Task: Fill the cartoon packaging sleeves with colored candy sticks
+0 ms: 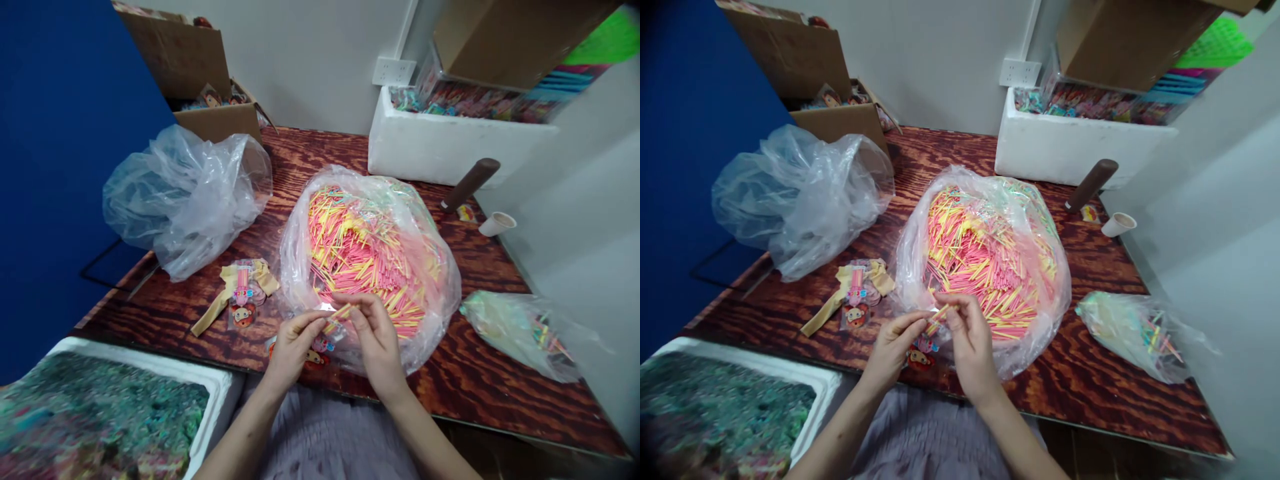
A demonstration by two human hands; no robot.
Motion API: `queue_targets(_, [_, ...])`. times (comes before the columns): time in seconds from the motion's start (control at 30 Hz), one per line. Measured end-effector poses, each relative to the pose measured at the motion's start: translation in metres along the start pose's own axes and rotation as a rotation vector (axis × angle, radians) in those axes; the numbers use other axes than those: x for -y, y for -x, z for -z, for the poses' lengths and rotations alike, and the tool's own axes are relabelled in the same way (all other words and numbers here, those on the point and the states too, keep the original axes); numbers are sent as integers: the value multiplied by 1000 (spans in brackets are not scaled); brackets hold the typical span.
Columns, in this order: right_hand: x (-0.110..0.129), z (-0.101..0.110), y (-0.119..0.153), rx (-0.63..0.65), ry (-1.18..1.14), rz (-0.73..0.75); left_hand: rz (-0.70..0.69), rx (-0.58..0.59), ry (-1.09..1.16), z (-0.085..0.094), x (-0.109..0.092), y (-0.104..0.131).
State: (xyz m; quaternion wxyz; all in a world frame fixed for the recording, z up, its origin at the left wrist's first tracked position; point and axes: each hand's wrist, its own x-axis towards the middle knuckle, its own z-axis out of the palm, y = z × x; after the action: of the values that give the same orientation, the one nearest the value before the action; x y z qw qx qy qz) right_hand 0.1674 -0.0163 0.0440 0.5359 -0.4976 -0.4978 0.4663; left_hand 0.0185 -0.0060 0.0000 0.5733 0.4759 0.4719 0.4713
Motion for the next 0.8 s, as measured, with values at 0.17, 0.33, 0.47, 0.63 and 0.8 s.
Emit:
queue_targets(0.17, [-6,-13,9,114,363,228,37,-34,45,11,-1,2])
queue_targets(0.33, [0,-24,15,47,453,303,102,-98,85,25,-2,5])
queue_targets(0.47, [6,-29,19,175,416,272,108,-143,121,31,-10,7])
queue_targets(0.63, [-6,16,21,120,376,191,64,-315,217,63,-27,-4])
queue_targets(0.8, [-43,102,14,-19,981,187,-108,-464,131,112,-33,-23])
